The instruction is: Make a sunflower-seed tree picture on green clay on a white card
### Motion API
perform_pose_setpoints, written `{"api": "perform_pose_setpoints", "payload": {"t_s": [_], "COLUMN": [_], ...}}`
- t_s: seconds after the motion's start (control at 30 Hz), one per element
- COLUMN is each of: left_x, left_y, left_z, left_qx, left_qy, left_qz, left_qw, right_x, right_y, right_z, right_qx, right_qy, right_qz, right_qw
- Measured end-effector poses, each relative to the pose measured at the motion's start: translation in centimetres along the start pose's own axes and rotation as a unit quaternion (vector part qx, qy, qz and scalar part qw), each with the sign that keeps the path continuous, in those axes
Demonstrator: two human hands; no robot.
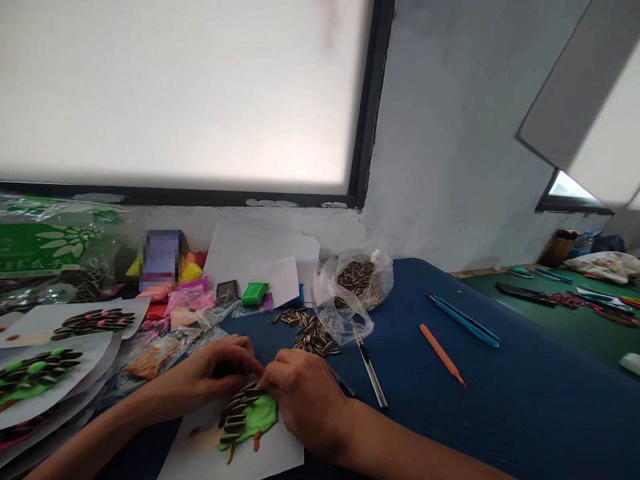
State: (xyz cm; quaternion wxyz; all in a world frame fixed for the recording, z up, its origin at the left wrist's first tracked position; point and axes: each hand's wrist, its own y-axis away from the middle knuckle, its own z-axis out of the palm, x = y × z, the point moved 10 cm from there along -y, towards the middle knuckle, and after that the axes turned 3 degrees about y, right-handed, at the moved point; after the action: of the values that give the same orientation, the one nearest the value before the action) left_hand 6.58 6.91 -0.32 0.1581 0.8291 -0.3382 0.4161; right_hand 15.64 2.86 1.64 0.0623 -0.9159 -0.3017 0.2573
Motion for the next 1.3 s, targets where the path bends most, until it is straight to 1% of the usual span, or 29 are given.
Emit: {"api": "perform_pose_setpoints", "payload": {"t_s": [0.23,0.37,0.47,0.6,0.7,1.03,1.3], "left_x": [0.1,0.1,0.1,0.1,0.1,0.1,0.3], "left_y": [0.0,0.0,0.0,0.0,0.0,0.1,0.1], "left_z": [0.0,0.0,0.1,0.0,-0.1,0.0,0.0], "left_qx": [-0.003,0.000,0.000,0.001,0.006,0.005,0.001], "left_qy": [0.001,-0.001,0.007,0.010,0.012,0.019,0.014], "left_qz": [0.001,0.004,0.008,0.007,0.011,0.004,0.007], "left_qw": [1.000,1.000,1.000,1.000,1.000,1.000,1.000], "right_x": [-0.9,-1.2,-1.2,-1.8,-2.1,-1.8,-1.9], "right_y": [0.1,0.2,0.3,0.5,0.5,0.4,0.2], "right_z": [-0.6,-1.3,-1.1,-0.8,-0.5,-0.3,-0.2], "right_qx": [-0.006,0.001,0.005,0.015,0.005,-0.025,-0.024], "right_qy": [0.024,0.028,0.041,0.065,0.072,0.026,0.036], "right_qz": [-0.019,-0.015,-0.022,-0.053,-0.068,-0.037,-0.039], "right_qw": [1.000,1.000,0.999,0.996,0.995,0.999,0.998]}}
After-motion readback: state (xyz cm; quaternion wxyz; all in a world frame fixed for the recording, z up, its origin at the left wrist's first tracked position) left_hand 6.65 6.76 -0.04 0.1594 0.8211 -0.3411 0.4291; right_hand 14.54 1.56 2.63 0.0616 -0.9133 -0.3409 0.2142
